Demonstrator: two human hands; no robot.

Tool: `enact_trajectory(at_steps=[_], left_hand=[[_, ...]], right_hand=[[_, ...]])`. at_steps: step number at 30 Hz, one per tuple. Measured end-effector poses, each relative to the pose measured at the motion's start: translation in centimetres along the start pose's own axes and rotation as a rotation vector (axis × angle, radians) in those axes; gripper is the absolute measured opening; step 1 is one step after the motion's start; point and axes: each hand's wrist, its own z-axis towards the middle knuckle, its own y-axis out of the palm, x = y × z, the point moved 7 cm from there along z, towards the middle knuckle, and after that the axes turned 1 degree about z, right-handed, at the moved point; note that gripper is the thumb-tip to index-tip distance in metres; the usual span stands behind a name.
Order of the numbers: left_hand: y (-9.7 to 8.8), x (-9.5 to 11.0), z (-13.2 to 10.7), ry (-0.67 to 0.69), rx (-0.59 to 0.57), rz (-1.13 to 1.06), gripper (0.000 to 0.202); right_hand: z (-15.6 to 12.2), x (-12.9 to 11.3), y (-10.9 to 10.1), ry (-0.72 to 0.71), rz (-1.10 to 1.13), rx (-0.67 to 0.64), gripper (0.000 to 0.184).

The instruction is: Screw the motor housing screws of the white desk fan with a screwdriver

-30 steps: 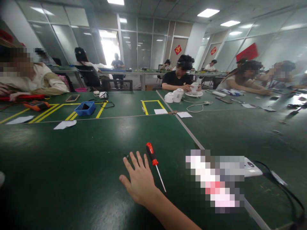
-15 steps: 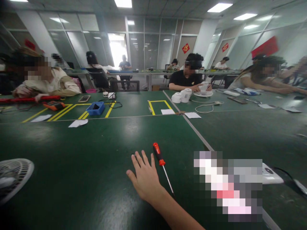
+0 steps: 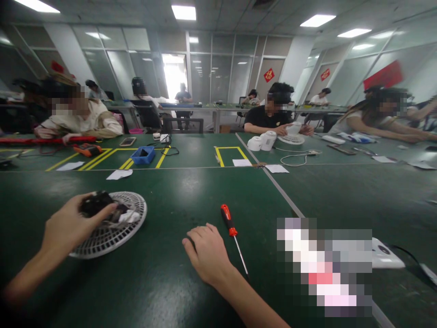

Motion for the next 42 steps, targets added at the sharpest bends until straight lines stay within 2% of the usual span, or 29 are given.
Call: enact_trajectory(at_steps=[1, 2, 4, 6, 9, 11, 15, 17, 19, 22, 25, 28, 30, 37, 42], left_hand=[[0.5, 1.8, -0.4, -0.036, -0.012, -0.028, 0.065], [1.1, 3.8, -0.7, -0.016, -0.036, -0.056, 0.065], [2.1, 7.5, -1.3, 0.06, -0.049, -0.109, 0.065], [3.2, 10.3, -1.8, 0.138, -0.063, -0.148, 0.063], [4.3, 13.8, -2.6, 0.265, -0.054, -0.215, 0.061], [4.8, 15.8, -3.2, 0.348, -0.045, -0.266, 0.066], [5.8, 18.8, -4.5, 0.511, -0.127, -0.433, 0.1], [6.1, 19.1, -5.1, 0.564, -0.156, -0.478, 0.108], [6.1, 18.5, -5.7, 0.597, -0.127, -0.468, 0.107], [6.0, 16.8, -7.0, 0.681, 0.003, -0.423, 0.097], [5.9, 15.4, -9.1, 0.837, 0.14, -0.442, 0.087], [5.8, 14.8, -11.4, 1.005, 0.261, -0.499, 0.086], [5.9, 14.8, -12.5, 1.077, 0.298, -0.523, 0.087], [5.5, 15.3, -12.9, 1.065, 0.303, -0.525, 0.08], [4.9, 15.9, -13.1, 1.109, 0.356, -0.518, 0.057]], right_hand=[[-0.1, -0.3, -0.3, -0.027, 0.012, 0.023, 0.029], [-0.3, -0.7, -0.5, -0.05, 0.011, 0.045, 0.029], [-0.6, -1.3, -0.7, -0.093, -0.022, 0.076, 0.029], [-0.9, -2.1, -0.6, -0.146, -0.065, 0.082, 0.028], [-1.3, -3.1, 0.1, -0.222, -0.093, 0.036, 0.025], [-1.5, -3.5, 0.7, -0.261, -0.106, -0.011, 0.022], [-1.8, -4.0, 1.3, -0.295, -0.127, -0.074, 0.02], [-1.9, -4.2, 1.4, -0.298, -0.121, -0.088, 0.02], [-1.9, -4.2, 1.3, -0.296, -0.111, -0.091, 0.02], [-1.8, -4.0, 1.1, -0.278, -0.08, -0.083, 0.017], [-1.8, -3.7, 0.6, -0.263, 0.003, -0.048, 0.01], [-1.7, -3.3, -0.1, -0.245, 0.099, 0.014, 0.009], [-1.6, -3.0, -0.6, -0.234, 0.163, 0.064, 0.012], [-1.6, -2.3, -1.7, -0.201, 0.27, 0.192, 0.02], [-1.6, -2.0, -1.7, -0.246, 0.274, 0.23, 0.023]])
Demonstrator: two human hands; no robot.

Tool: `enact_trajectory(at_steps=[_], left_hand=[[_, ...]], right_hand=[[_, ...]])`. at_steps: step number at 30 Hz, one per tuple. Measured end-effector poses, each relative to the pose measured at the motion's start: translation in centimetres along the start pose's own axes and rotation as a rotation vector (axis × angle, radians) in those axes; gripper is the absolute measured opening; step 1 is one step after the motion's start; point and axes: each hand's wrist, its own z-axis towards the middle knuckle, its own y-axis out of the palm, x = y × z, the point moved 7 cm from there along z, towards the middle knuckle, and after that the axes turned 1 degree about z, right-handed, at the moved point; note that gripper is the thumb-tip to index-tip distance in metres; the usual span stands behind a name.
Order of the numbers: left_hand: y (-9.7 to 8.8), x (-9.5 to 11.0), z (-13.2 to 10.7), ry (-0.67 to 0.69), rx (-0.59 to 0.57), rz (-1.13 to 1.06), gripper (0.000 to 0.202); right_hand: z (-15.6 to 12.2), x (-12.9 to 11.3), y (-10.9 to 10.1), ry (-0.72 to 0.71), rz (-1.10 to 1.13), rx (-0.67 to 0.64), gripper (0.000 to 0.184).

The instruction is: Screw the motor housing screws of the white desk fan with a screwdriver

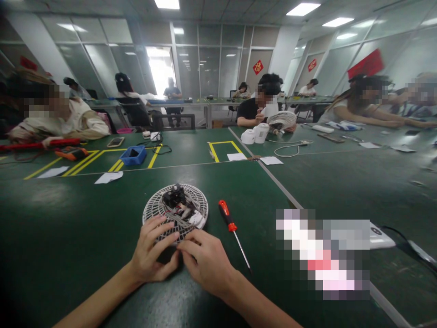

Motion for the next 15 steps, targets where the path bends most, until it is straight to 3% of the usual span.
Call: enact_trajectory(at_steps=[4, 15], left_hand=[[0.02, 0.23, 0.2, 0.016, 0.024, -0.019, 0.043], [0.48, 0.09, 0.44, 0.025, -0.017, -0.08, 0.03]], right_hand=[[-0.11, 0.1, 0.09, -0.029, 0.015, 0.015, 0.024], [-0.01, -0.33, -0.15, -0.019, 0.037, 0.031, 0.019]])
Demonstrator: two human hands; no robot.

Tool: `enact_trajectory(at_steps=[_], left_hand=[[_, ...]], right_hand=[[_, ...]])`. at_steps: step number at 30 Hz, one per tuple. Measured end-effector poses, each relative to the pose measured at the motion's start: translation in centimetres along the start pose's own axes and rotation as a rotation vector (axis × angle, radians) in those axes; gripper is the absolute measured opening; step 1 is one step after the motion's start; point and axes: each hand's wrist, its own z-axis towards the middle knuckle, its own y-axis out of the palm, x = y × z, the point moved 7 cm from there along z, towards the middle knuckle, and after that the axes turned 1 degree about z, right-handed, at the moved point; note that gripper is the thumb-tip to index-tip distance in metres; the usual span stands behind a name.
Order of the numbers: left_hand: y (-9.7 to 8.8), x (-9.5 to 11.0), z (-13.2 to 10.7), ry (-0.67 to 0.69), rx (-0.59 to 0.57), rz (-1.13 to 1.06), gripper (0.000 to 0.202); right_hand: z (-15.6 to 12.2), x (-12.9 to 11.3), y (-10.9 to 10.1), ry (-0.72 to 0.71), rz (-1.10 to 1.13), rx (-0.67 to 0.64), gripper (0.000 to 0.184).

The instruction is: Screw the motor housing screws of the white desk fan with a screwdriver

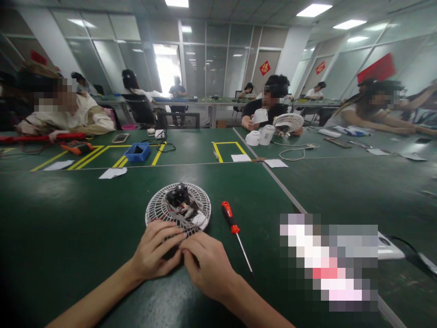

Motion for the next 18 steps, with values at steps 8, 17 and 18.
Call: enact_trajectory(at_steps=[8, 17, 18], left_hand=[[-0.1, 0.1, 0.2, 0.012, 0.021, -0.028, 0.021], [-0.2, 0.3, -0.2, 0.05, 0.011, -0.032, 0.019], [-0.2, 0.3, -0.2, 0.05, 0.012, -0.034, 0.02]], right_hand=[[-0.3, 1.1, 0.0, 0.138, 0.035, 0.018, 0.023], [-0.5, 1.1, 0.2, 0.105, 0.018, 0.047, 0.04], [-0.5, 1.1, 0.2, 0.101, 0.015, 0.043, 0.041]])
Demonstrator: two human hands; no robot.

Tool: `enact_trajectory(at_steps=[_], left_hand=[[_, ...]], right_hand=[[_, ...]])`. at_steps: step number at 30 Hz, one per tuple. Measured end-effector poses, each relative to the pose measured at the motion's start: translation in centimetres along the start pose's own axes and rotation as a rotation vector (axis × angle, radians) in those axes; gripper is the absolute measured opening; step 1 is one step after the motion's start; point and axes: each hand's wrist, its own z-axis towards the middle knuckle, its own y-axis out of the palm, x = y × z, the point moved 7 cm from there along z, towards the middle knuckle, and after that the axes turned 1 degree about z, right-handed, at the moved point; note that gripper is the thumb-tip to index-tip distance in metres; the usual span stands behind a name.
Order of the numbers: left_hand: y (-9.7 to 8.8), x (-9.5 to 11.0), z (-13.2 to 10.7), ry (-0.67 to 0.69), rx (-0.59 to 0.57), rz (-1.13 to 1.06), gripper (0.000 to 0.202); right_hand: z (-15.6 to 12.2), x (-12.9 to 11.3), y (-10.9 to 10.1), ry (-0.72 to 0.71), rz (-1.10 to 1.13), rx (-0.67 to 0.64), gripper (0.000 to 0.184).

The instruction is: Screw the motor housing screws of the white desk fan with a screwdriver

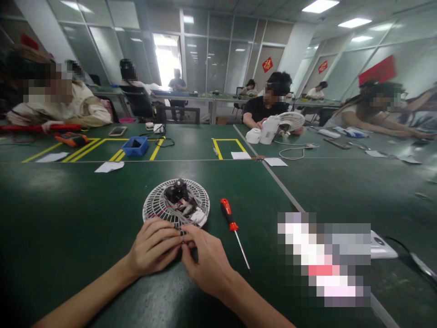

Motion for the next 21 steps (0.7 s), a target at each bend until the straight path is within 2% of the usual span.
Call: enact_trajectory(at_steps=[8, 11, 15, 18, 21], left_hand=[[0.1, -0.06, 0.41, -0.024, -0.008, -0.019, 0.015], [-0.05, -0.11, 0.54, -0.044, 0.005, -0.032, 0.014], [-0.12, -0.27, 0.55, -0.072, 0.008, -0.047, 0.014], [-0.03, -0.31, 0.56, -0.07, -0.006, -0.052, 0.015], [-0.01, -0.34, 0.54, -0.058, -0.005, -0.055, 0.015]], right_hand=[[-0.21, 0.17, 0.4, -0.012, -0.003, -0.014, 0.047], [-0.21, 0.2, 0.28, -0.003, 0.002, 0.017, 0.047], [-0.11, 0.13, -0.22, 0.005, 0.014, 0.074, 0.034], [-0.03, 0.01, -0.22, 0.008, 0.021, 0.06, 0.02], [0.02, 0.0, -0.08, 0.024, 0.029, 0.035, 0.016]])
